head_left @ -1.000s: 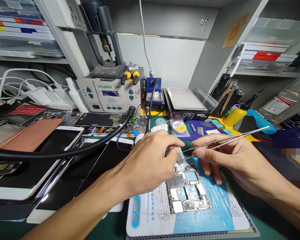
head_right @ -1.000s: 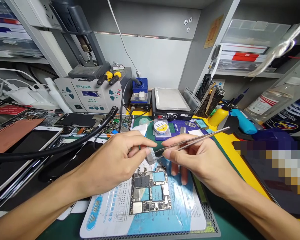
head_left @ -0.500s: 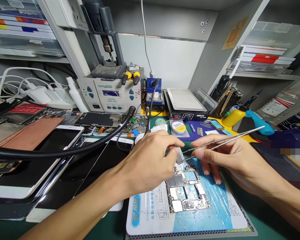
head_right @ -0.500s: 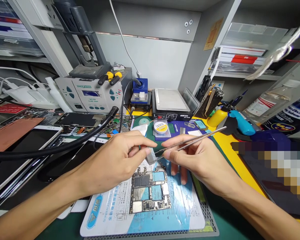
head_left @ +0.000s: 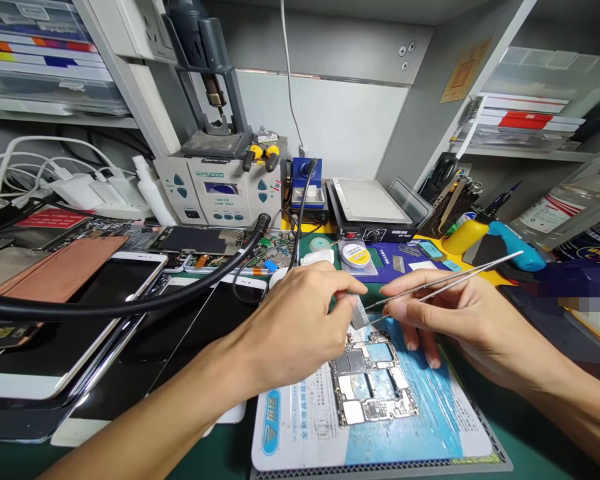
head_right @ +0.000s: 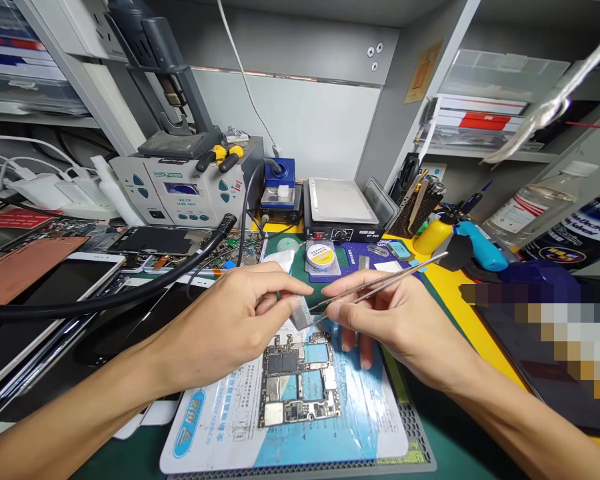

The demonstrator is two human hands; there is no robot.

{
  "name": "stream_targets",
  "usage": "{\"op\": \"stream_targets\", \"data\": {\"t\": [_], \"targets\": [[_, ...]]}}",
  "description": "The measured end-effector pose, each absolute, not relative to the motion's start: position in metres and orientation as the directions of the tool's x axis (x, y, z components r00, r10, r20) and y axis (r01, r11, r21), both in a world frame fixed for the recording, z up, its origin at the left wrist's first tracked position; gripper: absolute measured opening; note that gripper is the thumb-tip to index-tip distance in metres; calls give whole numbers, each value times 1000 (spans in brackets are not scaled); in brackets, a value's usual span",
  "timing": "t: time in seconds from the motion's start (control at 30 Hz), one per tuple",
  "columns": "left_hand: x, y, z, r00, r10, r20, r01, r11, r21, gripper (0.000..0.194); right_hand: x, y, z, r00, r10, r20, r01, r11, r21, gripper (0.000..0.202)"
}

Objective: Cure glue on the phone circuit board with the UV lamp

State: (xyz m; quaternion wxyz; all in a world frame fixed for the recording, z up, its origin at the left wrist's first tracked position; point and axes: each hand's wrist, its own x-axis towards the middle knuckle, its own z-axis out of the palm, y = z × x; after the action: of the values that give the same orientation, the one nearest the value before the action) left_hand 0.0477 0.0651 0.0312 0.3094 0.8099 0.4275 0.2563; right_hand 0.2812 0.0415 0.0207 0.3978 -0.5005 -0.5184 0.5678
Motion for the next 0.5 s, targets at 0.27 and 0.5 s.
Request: {"op": "stream_targets", "data": {"t": [0.27,0.5], "targets": [[47,64,32,493,860,131,528,-416,740,33,282,41,21,-181,971,-158,76,-146,-986,27],[46,65,30,470,875,115,495,-369,786,27,283,41,19,-172,973,-155,64,-146,-987,28]]}}
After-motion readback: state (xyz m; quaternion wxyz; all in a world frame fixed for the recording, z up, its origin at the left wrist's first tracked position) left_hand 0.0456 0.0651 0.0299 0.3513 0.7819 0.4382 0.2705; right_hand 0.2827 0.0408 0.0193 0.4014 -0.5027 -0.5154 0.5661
